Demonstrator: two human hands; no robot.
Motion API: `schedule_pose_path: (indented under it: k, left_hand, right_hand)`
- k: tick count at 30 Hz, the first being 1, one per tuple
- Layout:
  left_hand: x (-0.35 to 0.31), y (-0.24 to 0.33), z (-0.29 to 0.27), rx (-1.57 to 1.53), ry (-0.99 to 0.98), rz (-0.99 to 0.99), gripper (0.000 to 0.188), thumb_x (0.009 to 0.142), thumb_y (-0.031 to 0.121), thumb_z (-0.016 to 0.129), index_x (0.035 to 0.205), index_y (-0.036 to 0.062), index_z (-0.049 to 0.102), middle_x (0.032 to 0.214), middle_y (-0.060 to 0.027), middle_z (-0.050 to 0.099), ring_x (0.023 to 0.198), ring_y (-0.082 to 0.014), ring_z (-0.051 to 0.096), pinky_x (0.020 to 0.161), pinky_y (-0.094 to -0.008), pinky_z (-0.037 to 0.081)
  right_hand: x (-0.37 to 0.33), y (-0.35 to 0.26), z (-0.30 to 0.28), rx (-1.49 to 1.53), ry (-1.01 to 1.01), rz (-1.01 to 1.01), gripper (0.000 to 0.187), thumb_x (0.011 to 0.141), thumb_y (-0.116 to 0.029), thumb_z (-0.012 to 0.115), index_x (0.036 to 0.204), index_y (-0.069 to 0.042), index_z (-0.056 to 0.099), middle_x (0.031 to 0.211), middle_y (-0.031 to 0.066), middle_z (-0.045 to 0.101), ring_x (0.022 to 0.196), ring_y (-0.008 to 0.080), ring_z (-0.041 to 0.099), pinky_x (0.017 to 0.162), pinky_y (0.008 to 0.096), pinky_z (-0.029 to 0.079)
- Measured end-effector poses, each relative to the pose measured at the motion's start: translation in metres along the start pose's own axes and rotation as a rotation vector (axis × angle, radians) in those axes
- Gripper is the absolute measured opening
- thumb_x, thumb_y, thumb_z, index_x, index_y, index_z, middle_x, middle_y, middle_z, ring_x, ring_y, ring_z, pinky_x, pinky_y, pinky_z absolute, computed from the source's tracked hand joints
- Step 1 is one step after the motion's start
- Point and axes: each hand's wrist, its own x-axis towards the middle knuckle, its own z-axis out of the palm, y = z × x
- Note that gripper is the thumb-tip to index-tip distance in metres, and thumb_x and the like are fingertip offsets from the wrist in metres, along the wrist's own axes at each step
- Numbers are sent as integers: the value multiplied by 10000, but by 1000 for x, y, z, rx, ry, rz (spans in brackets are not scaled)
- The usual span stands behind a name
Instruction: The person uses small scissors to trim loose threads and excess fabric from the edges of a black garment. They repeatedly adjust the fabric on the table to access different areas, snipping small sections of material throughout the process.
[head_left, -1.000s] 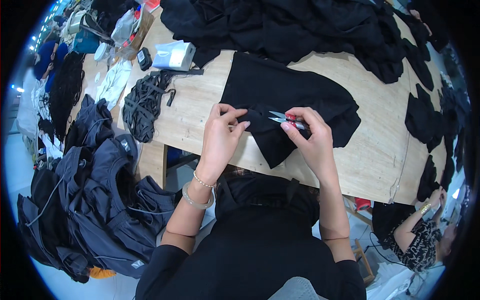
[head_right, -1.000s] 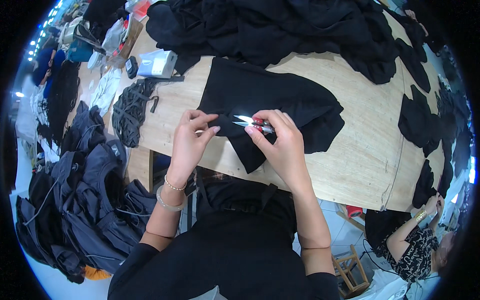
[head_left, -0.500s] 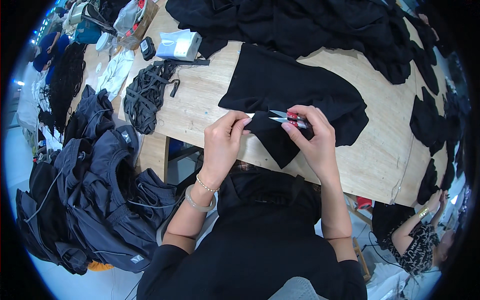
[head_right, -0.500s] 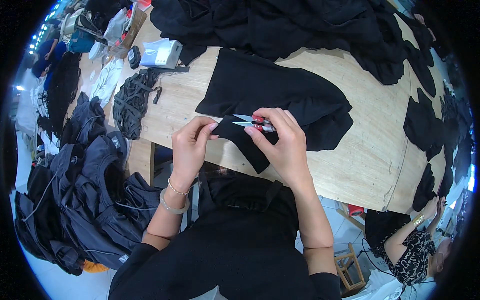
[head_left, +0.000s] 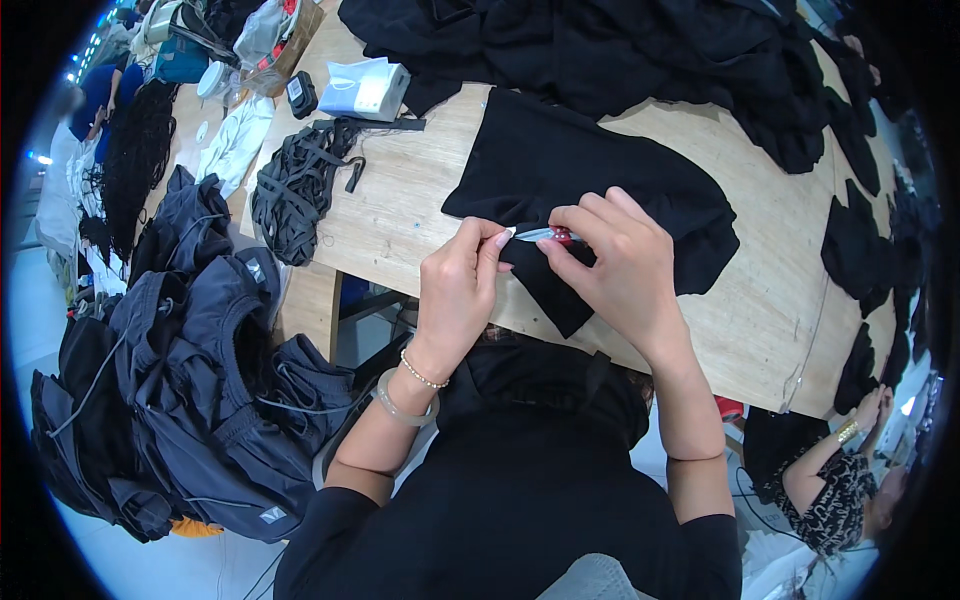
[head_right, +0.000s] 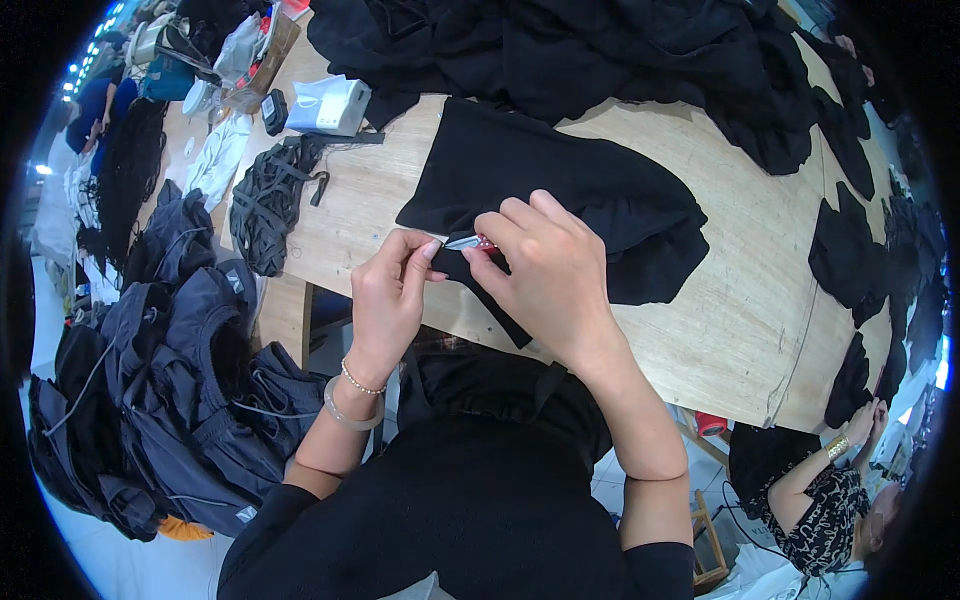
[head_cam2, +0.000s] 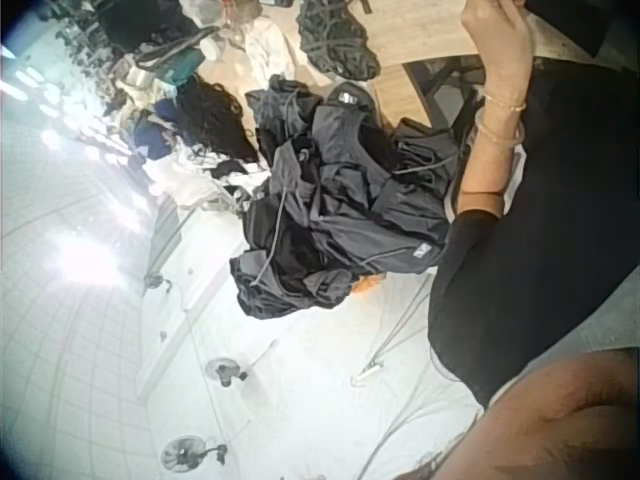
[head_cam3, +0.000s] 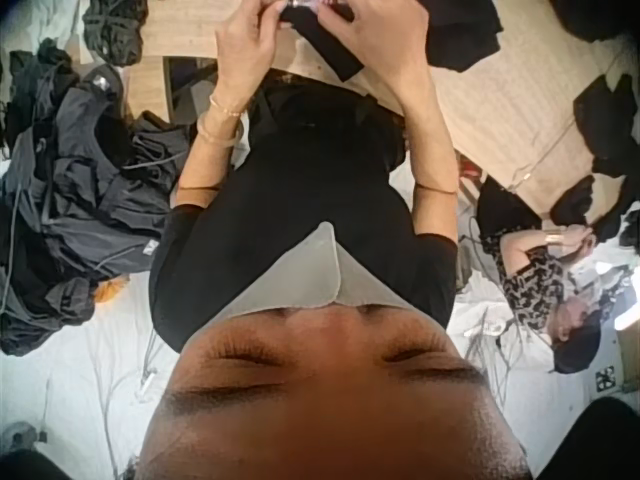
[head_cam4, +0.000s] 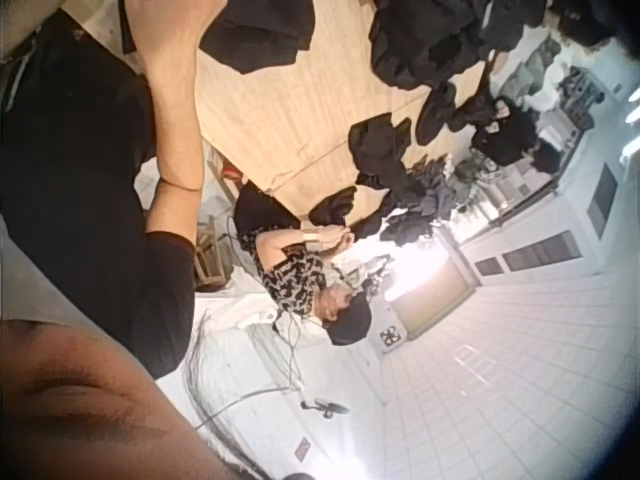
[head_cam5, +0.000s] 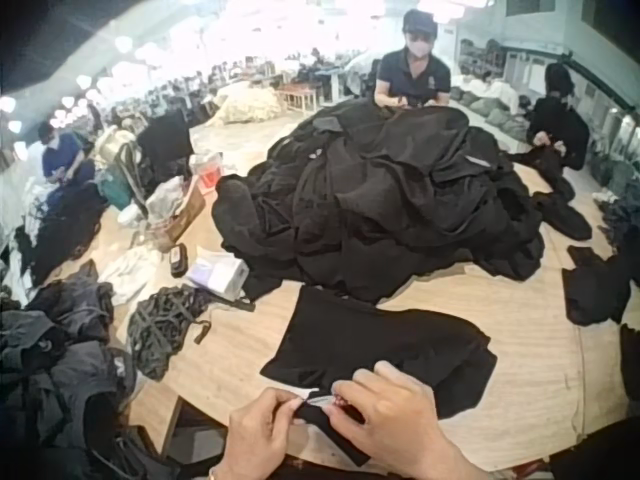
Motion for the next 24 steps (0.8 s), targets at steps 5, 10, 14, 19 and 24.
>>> schedule_pose_path:
  k: [5,10,14,19,24]
  left_hand:
    - [0,2,0,23,-5,23,110,974,76,590,914,-17,593,749,-129,675,641,-202,716,533,-296,522]
    - [1,3,-1,67,-16,63,109,971,77,594,909,-12,589,751,-127,677,639,-204,714,532,-302,524]
    - [1,3,-1,63,-17,62,106,969,75,596,910,-13,586,752,-129,677,637,-205,714,535,-300,529]
    - [0,5,-3,39,-26,41,92,965,64,596,919,-15,583,754,-133,678,644,-207,717,539,-294,538]
    - [0,4,-1,35,-40,34,86,964,58,594,922,-15,581,759,-132,680,648,-208,719,537,-295,540]
  right_hand:
    - [7,-3,-5,-44,-67,-26,107,735,-145,748,765,-77,671,715,24,583,742,197,574,625,330,487]
    - [12,-6,-8,-65,-72,-80,94,730,-135,735,754,-67,676,717,35,589,750,207,584,635,336,491]
    - [15,-5,-8,-59,-77,-103,93,726,-129,729,752,-58,674,713,39,591,741,212,584,638,339,493]
    - [15,-2,-15,-13,-150,-67,106,723,-128,732,778,-48,688,730,48,616,740,220,589,636,348,502]
    - [15,-3,-15,4,-189,-59,114,727,-131,732,791,-44,697,745,48,634,739,222,593,635,350,508]
